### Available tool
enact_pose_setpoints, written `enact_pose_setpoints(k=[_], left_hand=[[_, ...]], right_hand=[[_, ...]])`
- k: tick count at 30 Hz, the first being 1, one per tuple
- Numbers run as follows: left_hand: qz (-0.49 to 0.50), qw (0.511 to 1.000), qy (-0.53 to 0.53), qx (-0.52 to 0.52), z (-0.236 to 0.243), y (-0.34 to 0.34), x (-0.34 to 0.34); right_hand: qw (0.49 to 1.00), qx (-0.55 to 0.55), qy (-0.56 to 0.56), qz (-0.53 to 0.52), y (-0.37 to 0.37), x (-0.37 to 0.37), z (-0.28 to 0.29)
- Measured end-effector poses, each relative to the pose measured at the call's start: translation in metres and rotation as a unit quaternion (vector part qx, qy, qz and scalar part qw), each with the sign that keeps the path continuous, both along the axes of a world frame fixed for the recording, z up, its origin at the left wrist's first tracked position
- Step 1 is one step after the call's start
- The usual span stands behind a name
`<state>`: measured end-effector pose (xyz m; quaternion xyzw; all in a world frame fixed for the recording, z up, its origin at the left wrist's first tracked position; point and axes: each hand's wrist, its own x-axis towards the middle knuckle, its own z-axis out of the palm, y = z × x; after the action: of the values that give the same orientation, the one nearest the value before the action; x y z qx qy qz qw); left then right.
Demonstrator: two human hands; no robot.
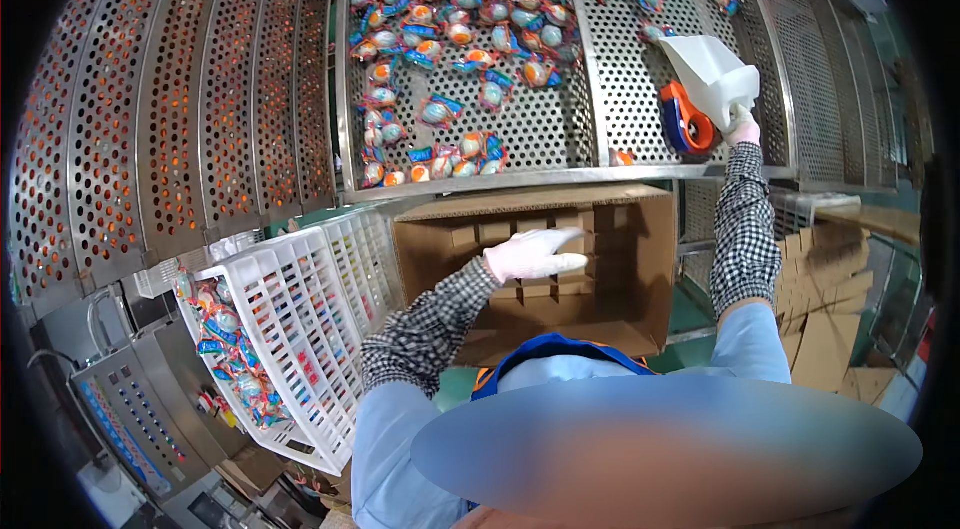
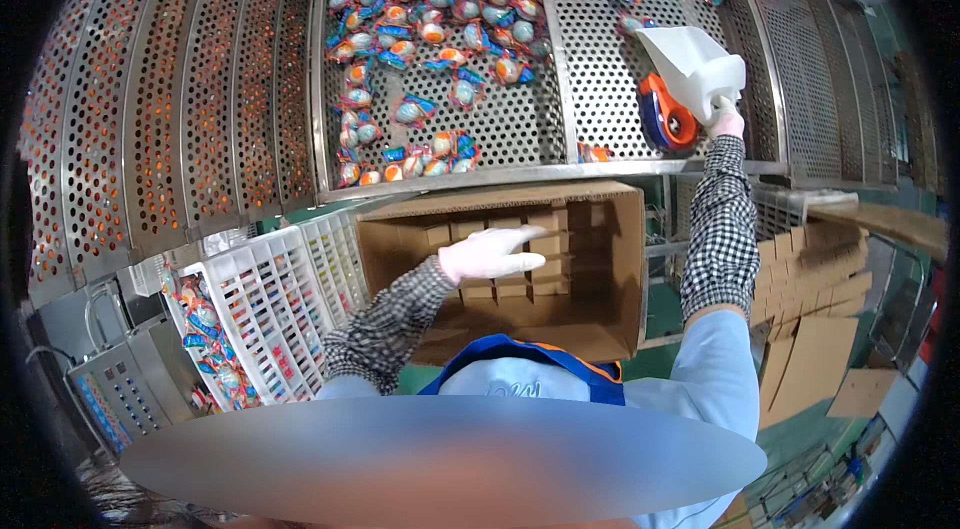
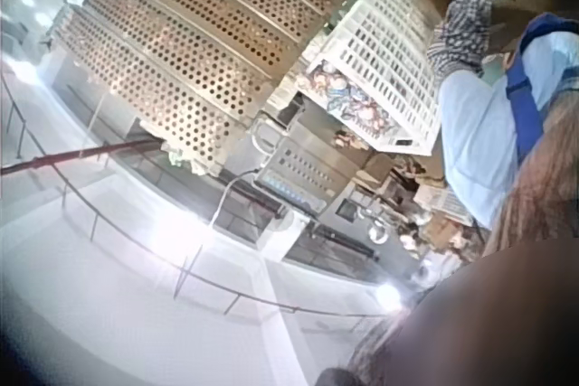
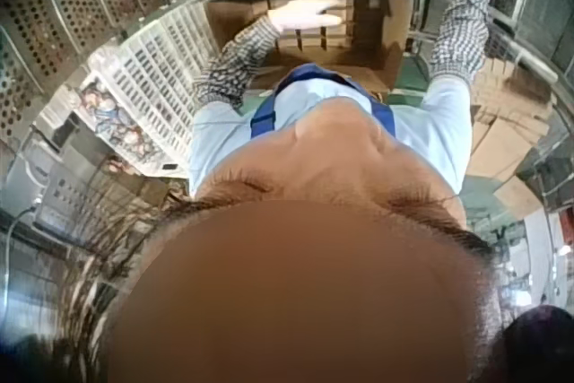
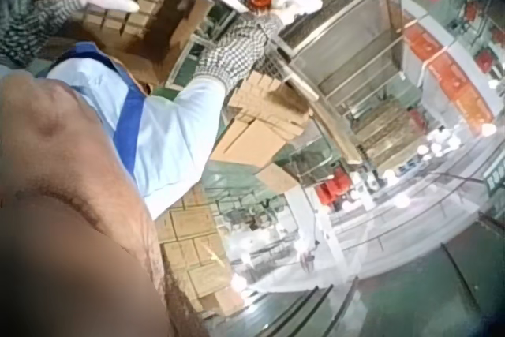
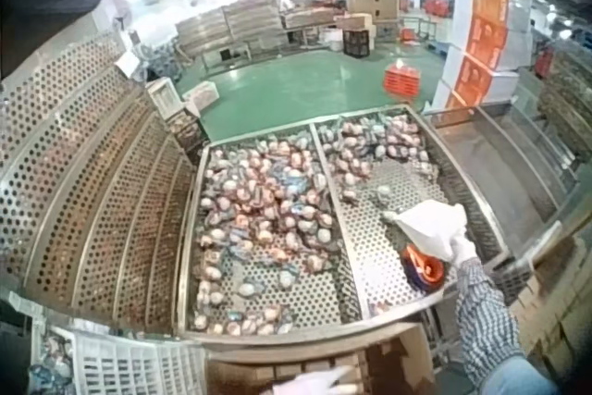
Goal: Packing small packaged snacks from a sorting tray into a cardboard shipping box.
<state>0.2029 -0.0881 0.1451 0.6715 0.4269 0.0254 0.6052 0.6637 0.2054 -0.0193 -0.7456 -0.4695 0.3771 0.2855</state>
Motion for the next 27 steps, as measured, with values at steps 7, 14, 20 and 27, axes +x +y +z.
enact_pose_setpoints(k=[7, 14, 20, 27], left_hand=[[0.329, 0.923, -0.191, 0.062, 0.079, 0.099, -0.017], [0.419, 0.852, -0.121, 0.291, 0.031, 0.171, -0.060], [0.430, 0.867, -0.094, 0.234, 0.007, 0.143, -0.079], [0.296, 0.952, -0.076, 0.026, -0.053, 0.186, -0.116]], right_hand=[[0.920, 0.176, -0.294, 0.187, 0.003, -0.119, 0.091], [0.835, 0.026, 0.534, 0.128, -0.096, -0.309, 0.213], [0.729, -0.212, 0.637, -0.129, -0.158, -0.361, 0.190], [0.783, -0.431, 0.446, -0.050, -0.174, -0.390, 0.158]])
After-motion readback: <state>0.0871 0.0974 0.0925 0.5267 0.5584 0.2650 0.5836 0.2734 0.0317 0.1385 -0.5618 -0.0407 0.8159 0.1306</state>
